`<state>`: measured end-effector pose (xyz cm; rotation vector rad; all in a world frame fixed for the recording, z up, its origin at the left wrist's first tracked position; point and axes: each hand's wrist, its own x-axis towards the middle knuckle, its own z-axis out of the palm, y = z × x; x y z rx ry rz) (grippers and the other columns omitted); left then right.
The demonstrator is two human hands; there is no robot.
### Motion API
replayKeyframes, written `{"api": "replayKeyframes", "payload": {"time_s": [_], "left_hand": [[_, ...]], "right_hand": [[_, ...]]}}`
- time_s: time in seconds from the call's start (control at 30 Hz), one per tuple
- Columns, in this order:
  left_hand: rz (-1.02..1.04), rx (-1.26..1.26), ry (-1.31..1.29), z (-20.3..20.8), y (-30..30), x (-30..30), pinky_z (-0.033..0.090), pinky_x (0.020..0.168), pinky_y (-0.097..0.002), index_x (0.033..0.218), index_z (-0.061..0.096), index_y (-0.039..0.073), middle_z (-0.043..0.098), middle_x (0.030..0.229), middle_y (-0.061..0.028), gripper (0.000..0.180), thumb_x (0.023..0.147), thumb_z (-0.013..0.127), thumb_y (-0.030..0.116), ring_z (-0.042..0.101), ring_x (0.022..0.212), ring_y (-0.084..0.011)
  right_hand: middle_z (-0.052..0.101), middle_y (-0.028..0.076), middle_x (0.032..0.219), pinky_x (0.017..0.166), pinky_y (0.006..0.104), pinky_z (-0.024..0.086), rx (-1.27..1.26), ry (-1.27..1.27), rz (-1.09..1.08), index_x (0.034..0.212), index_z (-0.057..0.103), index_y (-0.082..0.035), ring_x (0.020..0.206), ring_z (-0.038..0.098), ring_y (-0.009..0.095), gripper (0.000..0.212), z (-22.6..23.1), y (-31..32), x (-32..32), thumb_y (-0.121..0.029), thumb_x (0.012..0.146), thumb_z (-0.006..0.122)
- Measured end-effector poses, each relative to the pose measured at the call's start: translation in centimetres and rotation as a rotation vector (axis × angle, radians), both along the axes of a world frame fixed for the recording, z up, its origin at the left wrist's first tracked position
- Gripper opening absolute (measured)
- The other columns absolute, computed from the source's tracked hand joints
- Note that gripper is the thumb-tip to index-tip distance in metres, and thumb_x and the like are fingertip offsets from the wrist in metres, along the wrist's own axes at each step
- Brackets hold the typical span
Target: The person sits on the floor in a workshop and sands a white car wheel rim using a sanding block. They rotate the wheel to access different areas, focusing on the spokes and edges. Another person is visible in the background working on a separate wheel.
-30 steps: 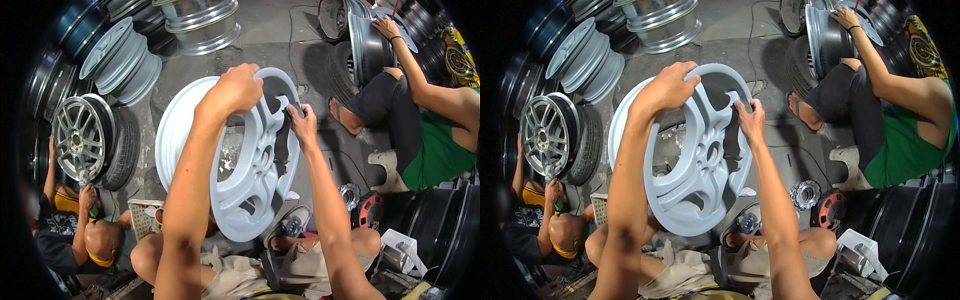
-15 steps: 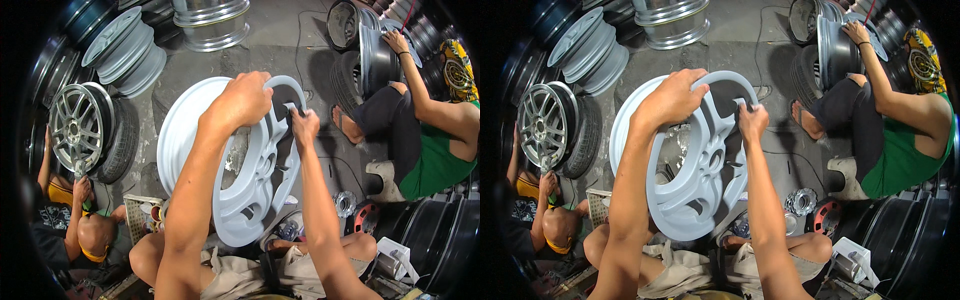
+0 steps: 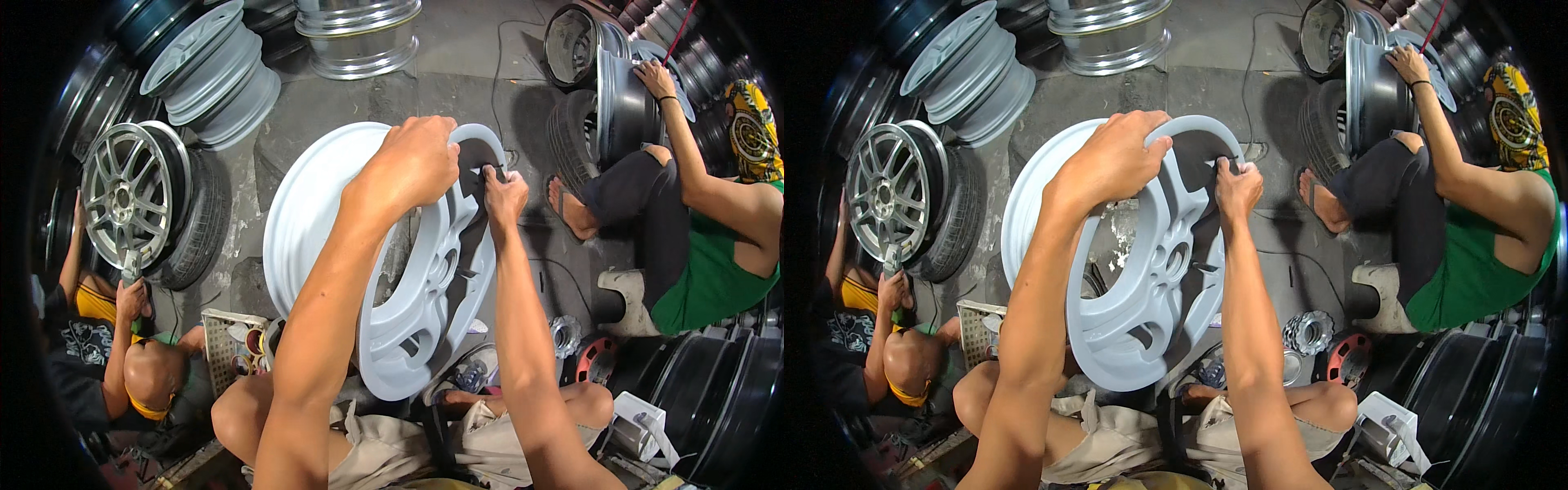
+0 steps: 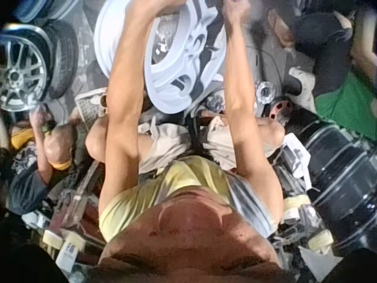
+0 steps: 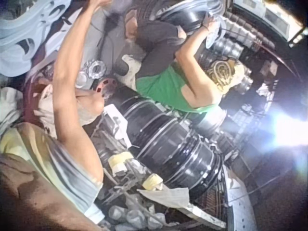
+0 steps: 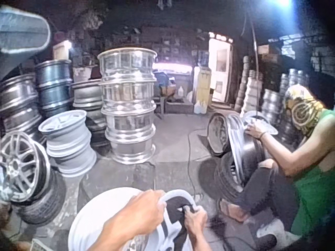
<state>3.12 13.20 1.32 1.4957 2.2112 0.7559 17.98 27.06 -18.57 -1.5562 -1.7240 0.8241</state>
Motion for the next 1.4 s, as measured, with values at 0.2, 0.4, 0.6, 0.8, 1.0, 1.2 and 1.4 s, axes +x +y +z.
{"api": "replayKeyframes", "payload": {"time_s": [0.2,0.4,0.6,0.8,1.0,1.2,1.4], "left_hand": [[0.016,-0.046,-0.030,0.6,-0.1,0.6,0.049,0.100,-0.0477,0.125,0.065,-0.004,0.069,0.114,-0.0285,0.035,0.097,0.060,0.017,0.064,0.112,-0.0454],[0.005,-0.048,-0.009,0.7,0.1,0.5,0.049,0.100,-0.0473,0.124,0.065,-0.005,0.069,0.113,-0.0286,0.035,0.097,0.060,0.017,0.064,0.112,-0.0454],[-0.019,0.014,0.007,-0.2,0.4,0.2,0.049,0.100,-0.0470,0.123,0.066,-0.005,0.070,0.113,-0.0278,0.034,0.097,0.059,0.016,0.064,0.111,-0.0453],[-0.016,0.012,0.007,0.6,0.7,0.4,0.048,0.101,-0.0472,0.122,0.066,-0.005,0.069,0.115,-0.0285,0.034,0.097,0.060,0.016,0.064,0.112,-0.0453],[-0.019,-0.028,0.012,1.0,0.6,0.1,0.048,0.101,-0.0473,0.125,0.065,-0.004,0.067,0.118,-0.0294,0.036,0.096,0.060,0.017,0.063,0.113,-0.0457],[0.005,-0.020,-0.009,1.0,1.4,0.4,0.047,0.104,-0.0477,0.127,0.064,-0.005,0.067,0.118,-0.0291,0.038,0.096,0.060,0.018,0.062,0.116,-0.0461],[-0.024,-0.070,0.003,1.3,2.0,0.9,0.047,0.103,-0.0486,0.127,0.063,-0.006,0.067,0.117,-0.0289,0.038,0.096,0.060,0.017,0.062,0.116,-0.0452]], "right_hand": [[0.069,0.023,0.072,0.072,0.0445,0.052,0.054,0.051,0.024,0.077,0.067,0.004,0.070,0.068,0.032,0.041,0.3,0.7,-0.6,-0.035,0.079,0.081],[0.070,0.027,0.078,0.074,0.0479,0.052,-0.028,0.057,0.028,0.076,0.065,0.004,0.076,0.070,0.042,0.042,-0.9,0.3,1.0,-0.035,0.077,0.081],[0.068,0.025,0.073,0.072,0.0464,0.052,0.028,0.027,0.023,0.076,0.064,0.004,0.072,0.069,0.037,0.039,-0.2,1.6,-0.5,-0.031,0.075,0.081],[0.064,0.019,0.068,0.065,0.0400,0.050,0.085,0.098,0.037,0.078,0.063,0.004,0.063,0.060,0.022,0.044,-0.1,2.5,-1.4,-0.035,0.080,0.083],[0.068,0.024,0.075,0.069,0.0441,0.051,0.062,-0.007,0.103,0.077,0.063,0.003,0.068,0.065,0.032,0.043,-0.5,1.1,0.5,-0.035,0.077,0.083],[0.069,0.025,0.080,0.073,0.0452,0.053,0.072,-0.056,0.082,0.080,0.063,0.002,0.075,0.069,0.038,0.045,-1.1,1.5,0.6,-0.037,0.077,0.084],[0.068,0.022,0.096,0.082,0.0481,0.050,0.034,-0.042,0.043,0.084,0.065,0.001,0.094,0.066,0.039,0.042,-1.6,3.4,-1.7,-0.036,0.077,0.083]]}}
